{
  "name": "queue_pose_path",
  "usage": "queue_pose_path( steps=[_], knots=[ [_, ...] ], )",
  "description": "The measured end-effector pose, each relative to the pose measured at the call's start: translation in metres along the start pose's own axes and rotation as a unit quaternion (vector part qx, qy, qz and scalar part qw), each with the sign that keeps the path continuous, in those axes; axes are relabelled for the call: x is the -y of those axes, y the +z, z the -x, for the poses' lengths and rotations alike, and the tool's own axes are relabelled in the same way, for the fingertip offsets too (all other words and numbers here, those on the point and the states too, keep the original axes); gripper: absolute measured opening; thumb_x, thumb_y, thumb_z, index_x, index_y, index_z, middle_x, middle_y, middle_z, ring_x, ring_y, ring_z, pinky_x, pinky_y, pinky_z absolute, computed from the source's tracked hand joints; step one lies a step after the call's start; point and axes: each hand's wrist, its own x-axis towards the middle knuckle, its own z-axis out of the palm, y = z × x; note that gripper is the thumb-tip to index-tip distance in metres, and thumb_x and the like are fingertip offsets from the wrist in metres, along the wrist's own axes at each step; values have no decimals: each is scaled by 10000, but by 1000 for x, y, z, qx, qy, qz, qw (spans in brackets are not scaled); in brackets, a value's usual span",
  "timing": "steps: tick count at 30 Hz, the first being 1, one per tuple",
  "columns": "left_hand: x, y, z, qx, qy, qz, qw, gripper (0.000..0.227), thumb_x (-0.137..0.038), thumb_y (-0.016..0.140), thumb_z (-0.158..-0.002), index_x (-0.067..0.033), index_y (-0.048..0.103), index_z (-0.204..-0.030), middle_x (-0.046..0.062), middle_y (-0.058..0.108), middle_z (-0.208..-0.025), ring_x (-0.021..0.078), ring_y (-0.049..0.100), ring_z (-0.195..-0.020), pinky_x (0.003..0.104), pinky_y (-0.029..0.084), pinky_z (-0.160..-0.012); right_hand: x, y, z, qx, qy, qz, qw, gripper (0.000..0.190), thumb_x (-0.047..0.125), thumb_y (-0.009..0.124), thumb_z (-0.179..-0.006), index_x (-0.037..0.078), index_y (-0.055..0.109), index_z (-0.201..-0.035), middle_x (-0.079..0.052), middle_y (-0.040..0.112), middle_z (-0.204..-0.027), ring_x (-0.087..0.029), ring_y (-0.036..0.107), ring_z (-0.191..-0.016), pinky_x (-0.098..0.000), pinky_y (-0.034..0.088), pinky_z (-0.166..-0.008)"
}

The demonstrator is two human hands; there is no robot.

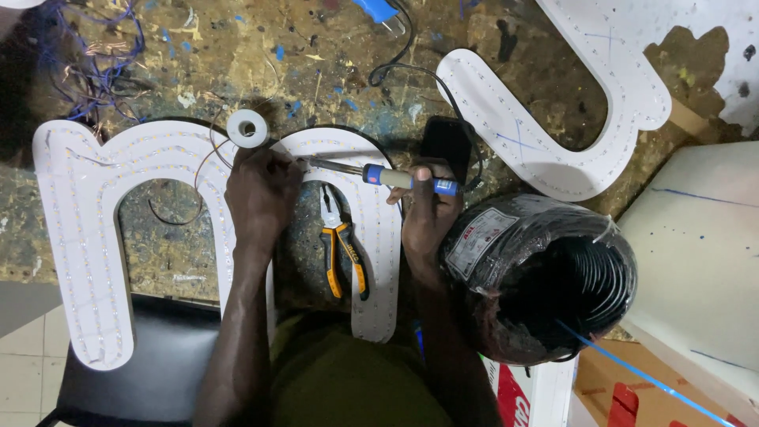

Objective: The person is soldering wires to the back of a white LED letter shaped like an 'M'. They use a soldering iron to heat the connections and apply solder wire, then use pliers to cut and strip the wires. The workspace is cluttered with tools and other letter shapes.

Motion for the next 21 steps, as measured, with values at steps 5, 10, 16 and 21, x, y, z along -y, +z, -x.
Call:
queue_pose_path(
  steps=[5, 10, 16, 21],
  knots=[
    [-5, -4, 1, 10, -14, -10, 1000, 187, -250, 765, -983, -90, 819, -1062, 130, 664, -1196, 507, 769, -1063, 682, 628, -886, 4, 1, -1, 1, 3, -2, 1000, 269, 177, 686, -1136, -65, 720, -1023, -210, 727, -681, -253, 750, -529, -334, 652, -521],
    [-5, -3, 2, 6, -19, -4, 1000, 165, -230, 761, -984, -101, 827, -1062, 130, 669, -1203, 493, 774, -1073, 659, 632, -882, -9, -6, 3, -10, 16, -18, 1000, 252, 171, 672, -1143, -55, 715, -1040, -180, 741, -745, -231, 756, -533, -340, 666, -505],
    [-6, -3, 1, -1, -11, -4, 1000, 183, -253, 756, -981, -101, 824, -1055, 136, 667, -1186, 506, 771, -1061, 675, 632, -889, -9, -5, 2, -12, 12, -13, 1000, 258, 163, 675, -1143, -71, 712, -1041, -179, 729, -762, -245, 767, -552, -344, 673, -508],
    [-9, -7, 1, 8, -14, -12, 1000, 160, -223, 766, -967, -108, 838, -1051, 143, 677, -1170, 497, 778, -1052, 651, 630, -886, -14, -9, 5, -28, 31, -27, 999, 261, 184, 656, -1162, -55, 693, -1063, -204, 744, -905, -243, 747, -533, -361, 671, -489]
  ],
)
